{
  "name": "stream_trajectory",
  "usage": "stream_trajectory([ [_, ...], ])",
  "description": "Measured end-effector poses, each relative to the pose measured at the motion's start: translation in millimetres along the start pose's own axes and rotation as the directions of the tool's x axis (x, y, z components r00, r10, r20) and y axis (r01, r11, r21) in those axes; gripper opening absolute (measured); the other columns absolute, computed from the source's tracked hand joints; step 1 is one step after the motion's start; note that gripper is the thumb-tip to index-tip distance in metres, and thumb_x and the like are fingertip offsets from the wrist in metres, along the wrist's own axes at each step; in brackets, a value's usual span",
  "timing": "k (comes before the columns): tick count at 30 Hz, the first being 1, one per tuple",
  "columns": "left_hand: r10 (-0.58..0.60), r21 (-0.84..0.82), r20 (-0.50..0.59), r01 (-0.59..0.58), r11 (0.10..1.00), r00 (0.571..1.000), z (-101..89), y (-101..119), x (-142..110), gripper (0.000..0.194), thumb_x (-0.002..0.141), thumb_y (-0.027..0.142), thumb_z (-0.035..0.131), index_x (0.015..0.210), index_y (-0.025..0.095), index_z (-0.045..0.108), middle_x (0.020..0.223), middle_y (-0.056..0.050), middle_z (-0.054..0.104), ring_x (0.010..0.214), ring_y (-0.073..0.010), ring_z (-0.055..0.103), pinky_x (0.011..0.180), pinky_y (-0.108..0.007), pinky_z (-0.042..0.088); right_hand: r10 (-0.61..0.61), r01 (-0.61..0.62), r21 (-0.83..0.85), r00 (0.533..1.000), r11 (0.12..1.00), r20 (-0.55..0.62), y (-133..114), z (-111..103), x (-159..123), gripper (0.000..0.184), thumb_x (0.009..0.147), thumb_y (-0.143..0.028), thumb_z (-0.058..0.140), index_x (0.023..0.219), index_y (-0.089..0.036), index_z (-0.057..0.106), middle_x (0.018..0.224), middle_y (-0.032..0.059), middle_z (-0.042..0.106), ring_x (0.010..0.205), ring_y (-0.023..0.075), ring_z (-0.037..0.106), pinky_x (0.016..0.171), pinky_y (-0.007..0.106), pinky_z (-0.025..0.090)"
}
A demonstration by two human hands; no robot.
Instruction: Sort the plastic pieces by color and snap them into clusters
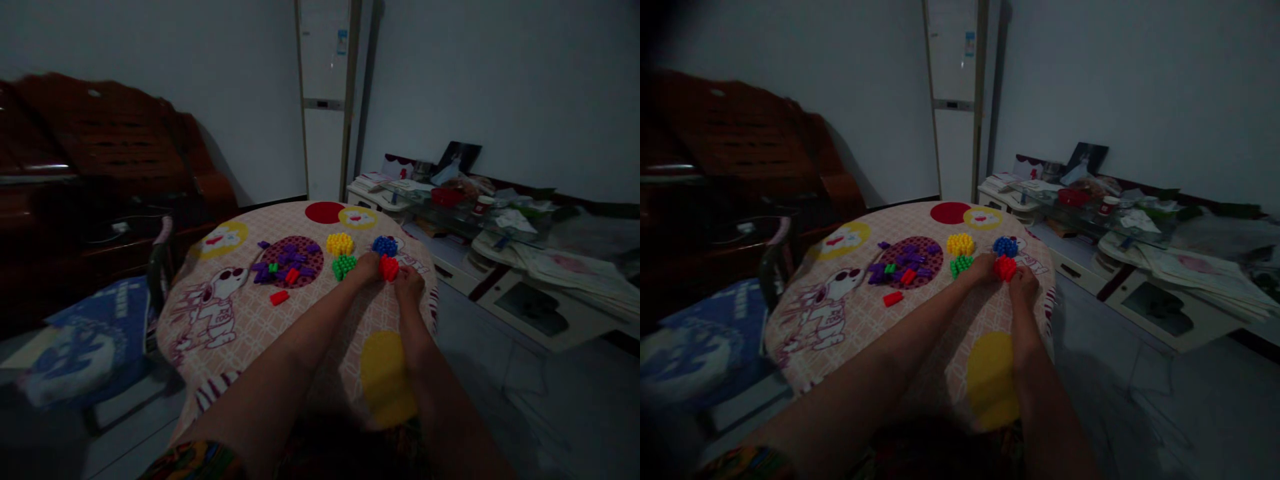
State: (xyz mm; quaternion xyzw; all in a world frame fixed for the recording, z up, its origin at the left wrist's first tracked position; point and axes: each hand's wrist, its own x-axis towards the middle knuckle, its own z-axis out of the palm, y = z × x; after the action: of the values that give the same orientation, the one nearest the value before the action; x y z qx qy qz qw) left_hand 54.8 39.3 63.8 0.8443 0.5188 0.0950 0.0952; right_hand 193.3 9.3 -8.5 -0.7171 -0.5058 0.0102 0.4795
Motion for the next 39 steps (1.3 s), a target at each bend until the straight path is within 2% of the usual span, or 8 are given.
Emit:
stream_trajectory([
  [4, -0.003, -0.036, -0.100, -0.001, 0.999, 0.995, -7.7, -12.2, -21.1, 0.050, 0.084, 0.029, 0.069, 0.130, 0.012, 0.059, 0.127, -0.015, 0.066, 0.120, -0.0234, 0.062, 0.101, -0.027, 0.048, 0.022, -0.022, 0.016, 1.000, 1.000, -0.023, 4.6, 2.9, 1.6, 0.032, 0.074, -0.017, 0.047, 0.090, -0.014, 0.074, 0.086, 0.0109, 0.073, 0.077, 0.0213, 0.062, 0.074, 0.029, 0.043],
  [7, -0.058, -0.041, -0.165, 0.052, 0.998, 0.985, -19.4, -40.2, -43.2, 0.043, 0.084, 0.025, 0.067, 0.126, 0.015, 0.063, 0.120, -0.012, 0.069, 0.115, -0.0234, 0.064, 0.099, -0.029, 0.049, 0.032, -0.031, 0.016, 0.999, 0.999, -0.036, 5.7, 3.7, 1.4, 0.031, 0.073, -0.018, 0.048, 0.089, -0.014, 0.074, 0.083, 0.0105, 0.072, 0.076, 0.0217, 0.061, 0.072, 0.030, 0.043],
  [14, -0.434, 0.058, -0.217, 0.455, 0.888, 0.874, -48.9, -134.1, -100.3, 0.035, 0.086, 0.029, 0.061, 0.118, 0.017, 0.067, 0.122, -0.014, 0.070, 0.114, -0.0276, 0.065, 0.093, -0.032, 0.051, 0.032, -0.032, 0.000, 0.999, 0.999, -0.039, 2.5, 3.2, 1.1, 0.032, 0.074, -0.018, 0.046, 0.088, -0.014, 0.075, 0.083, 0.0114, 0.073, 0.075, 0.0217, 0.060, 0.072, 0.030, 0.043],
  [18, -0.539, 0.102, -0.168, 0.558, 0.823, 0.825, -45.4, -154.4, -115.6, 0.034, 0.084, 0.027, 0.062, 0.115, 0.015, 0.067, 0.122, -0.015, 0.070, 0.115, -0.0300, 0.064, 0.089, -0.033, 0.052, 0.039, -0.039, -0.008, 0.999, 0.999, -0.034, 2.4, 4.1, 1.8, 0.032, 0.073, -0.016, 0.047, 0.088, -0.014, 0.075, 0.085, 0.0120, 0.073, 0.075, 0.0214, 0.060, 0.072, 0.030, 0.043],
  [25, -0.509, -0.040, -0.288, 0.521, 0.852, 0.811, -36.6, -148.9, -112.1, 0.029, 0.085, 0.022, 0.057, 0.111, 0.019, 0.069, 0.118, -0.012, 0.071, 0.114, -0.0286, 0.065, 0.090, -0.034, 0.050, 0.044, -0.044, -0.003, 0.999, 0.999, -0.025, 2.0, 4.4, 1.9, 0.029, 0.074, -0.016, 0.048, 0.088, -0.014, 0.074, 0.085, 0.0112, 0.073, 0.075, 0.0209, 0.060, 0.072, 0.029, 0.042],
  [30, -0.361, -0.266, -0.394, 0.271, 0.925, 0.846, -45.9, -125.3, -87.0, 0.030, 0.088, 0.024, 0.058, 0.115, 0.017, 0.067, 0.109, -0.010, 0.073, 0.101, -0.0224, 0.068, 0.089, -0.031, 0.052, 0.027, -0.027, 0.001, 0.999, 1.000, -0.031, 1.1, 3.8, -0.7, 0.028, 0.076, -0.017, 0.048, 0.088, -0.015, 0.074, 0.080, 0.0093, 0.071, 0.074, 0.0204, 0.059, 0.069, 0.028, 0.040],
  [34, -0.234, -0.361, -0.337, 0.104, 0.927, 0.912, -49.7, -88.1, -50.0, 0.030, 0.085, 0.019, 0.061, 0.114, 0.016, 0.068, 0.102, -0.007, 0.074, 0.084, -0.0160, 0.070, 0.082, -0.027, 0.054, 0.044, -0.045, -0.010, 0.999, 0.999, -0.028, 0.6, 3.5, -1.5, 0.029, 0.076, -0.017, 0.048, 0.088, -0.015, 0.074, 0.081, 0.0092, 0.072, 0.074, 0.0201, 0.059, 0.069, 0.028, 0.039],
  [39, -0.125, -0.203, -0.229, 0.078, 0.976, 0.966, -42.7, -49.2, -1.3, 0.036, 0.079, 0.009, 0.065, 0.114, 0.015, 0.069, 0.110, -0.010, 0.074, 0.103, -0.0202, 0.068, 0.093, -0.029, 0.051, 0.072, -0.072, -0.017, 0.997, 0.997, -0.007, -0.7, 3.6, -0.2, 0.031, 0.076, -0.018, 0.047, 0.091, -0.015, 0.075, 0.082, 0.0097, 0.072, 0.075, 0.0208, 0.060, 0.069, 0.028, 0.041],
])
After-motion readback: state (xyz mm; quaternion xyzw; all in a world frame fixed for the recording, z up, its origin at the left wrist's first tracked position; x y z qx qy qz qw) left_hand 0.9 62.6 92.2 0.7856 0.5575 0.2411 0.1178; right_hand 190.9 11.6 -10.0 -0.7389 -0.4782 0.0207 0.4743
